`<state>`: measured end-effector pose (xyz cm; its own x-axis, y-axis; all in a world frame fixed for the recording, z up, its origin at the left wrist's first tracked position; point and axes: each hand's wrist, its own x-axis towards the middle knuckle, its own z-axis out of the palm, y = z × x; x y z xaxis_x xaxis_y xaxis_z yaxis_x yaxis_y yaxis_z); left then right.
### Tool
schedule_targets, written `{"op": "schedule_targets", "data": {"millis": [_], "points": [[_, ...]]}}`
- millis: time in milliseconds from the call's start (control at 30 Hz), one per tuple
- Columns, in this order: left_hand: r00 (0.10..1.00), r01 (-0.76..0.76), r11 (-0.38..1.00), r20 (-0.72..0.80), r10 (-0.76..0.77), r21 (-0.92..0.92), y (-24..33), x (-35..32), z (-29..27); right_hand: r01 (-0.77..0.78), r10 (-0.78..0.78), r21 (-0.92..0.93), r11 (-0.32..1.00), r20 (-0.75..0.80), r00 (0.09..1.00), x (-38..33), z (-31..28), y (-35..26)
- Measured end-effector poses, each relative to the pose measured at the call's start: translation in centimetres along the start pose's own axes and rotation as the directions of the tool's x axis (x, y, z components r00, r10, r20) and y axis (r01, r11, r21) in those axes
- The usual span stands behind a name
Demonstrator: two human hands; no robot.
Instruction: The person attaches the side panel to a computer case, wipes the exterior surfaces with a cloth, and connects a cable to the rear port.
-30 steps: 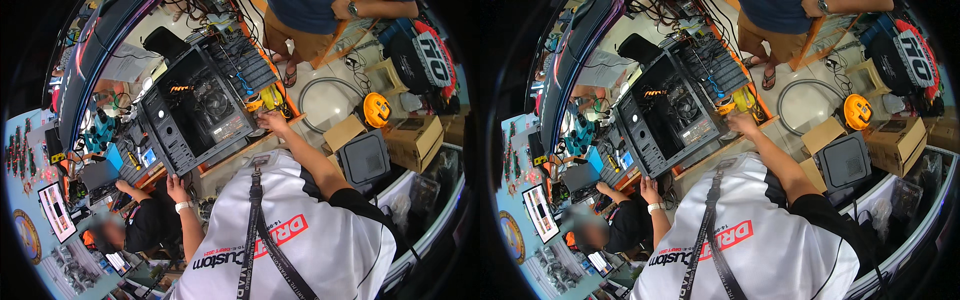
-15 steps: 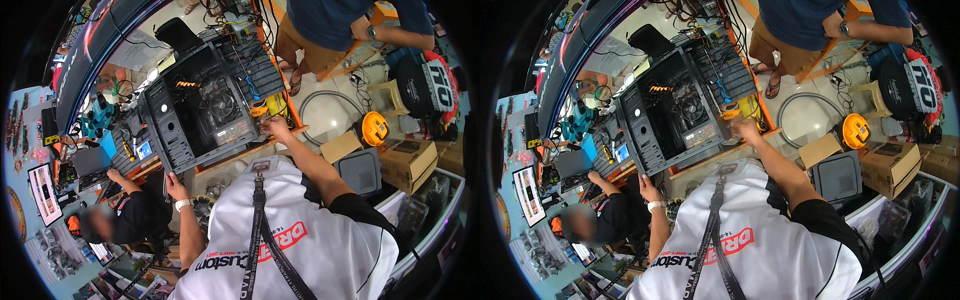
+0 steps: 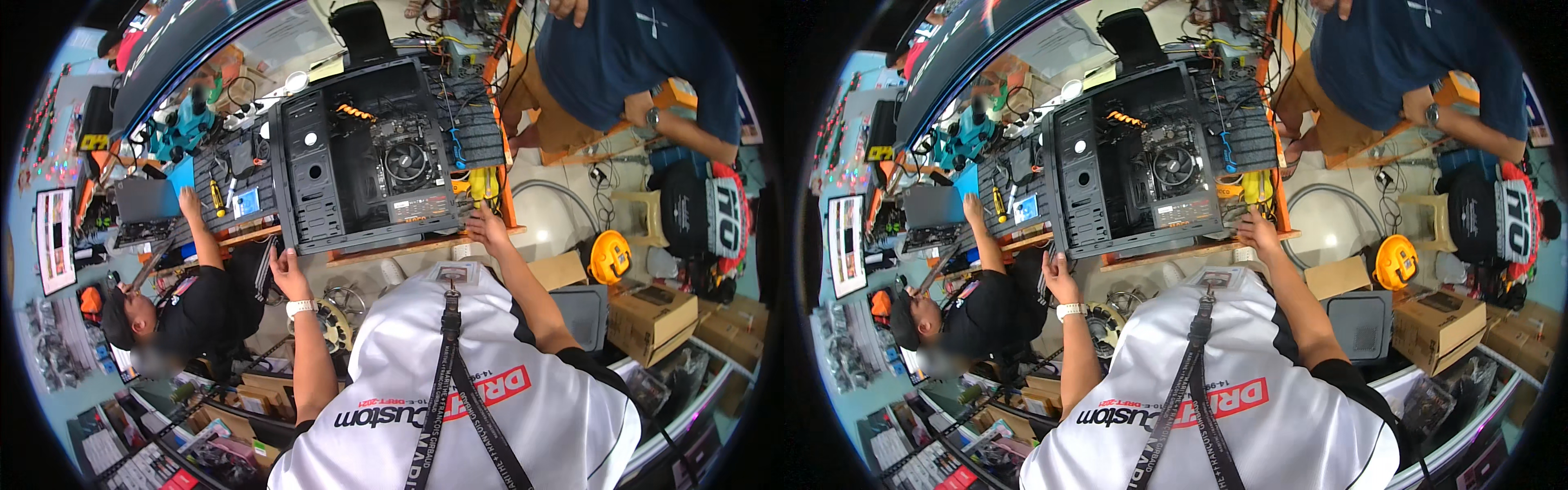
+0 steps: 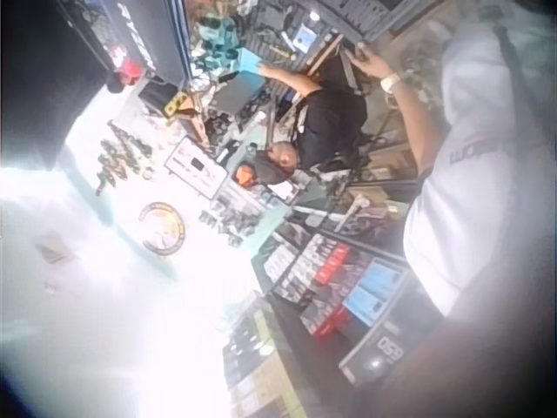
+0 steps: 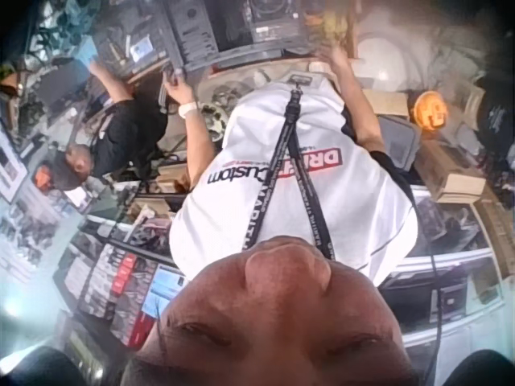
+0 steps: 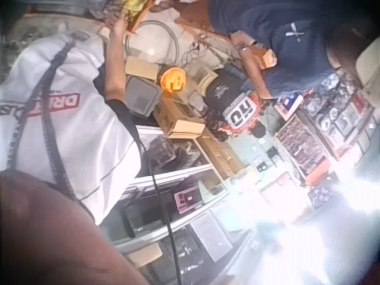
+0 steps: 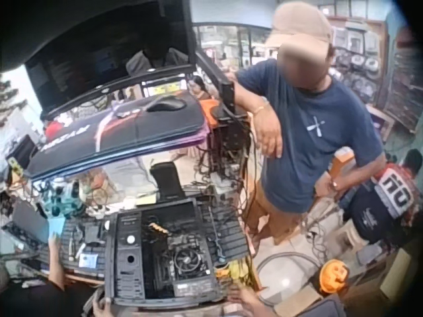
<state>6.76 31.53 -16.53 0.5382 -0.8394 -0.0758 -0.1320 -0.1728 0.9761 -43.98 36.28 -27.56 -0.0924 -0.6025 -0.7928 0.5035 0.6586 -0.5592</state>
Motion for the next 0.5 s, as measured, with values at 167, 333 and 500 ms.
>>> {"op": "schedule_targets", "data": {"millis": [167,333,500], "points": [[0.982,0.176,0.957,-0.031,-0.188,-0.230,-0.4,1.2,-1.1,0.034,-0.032,0.027,0.999,-0.084,0.996,-3.3,-4.2,0.4],[0.991,0.045,0.992,0.129,-0.030,-0.115,-0.7,2.2,-1.4,0.105,-0.145,-0.234,0.967,-0.159,0.977,-6.0,-2.6,1.2],[0.989,0.002,0.995,0.150,0.013,-0.096,-1.5,4.5,-3.5,0.085,-0.091,-0.150,0.985,-0.031,0.995,-6.5,1.2,2.9]]}}
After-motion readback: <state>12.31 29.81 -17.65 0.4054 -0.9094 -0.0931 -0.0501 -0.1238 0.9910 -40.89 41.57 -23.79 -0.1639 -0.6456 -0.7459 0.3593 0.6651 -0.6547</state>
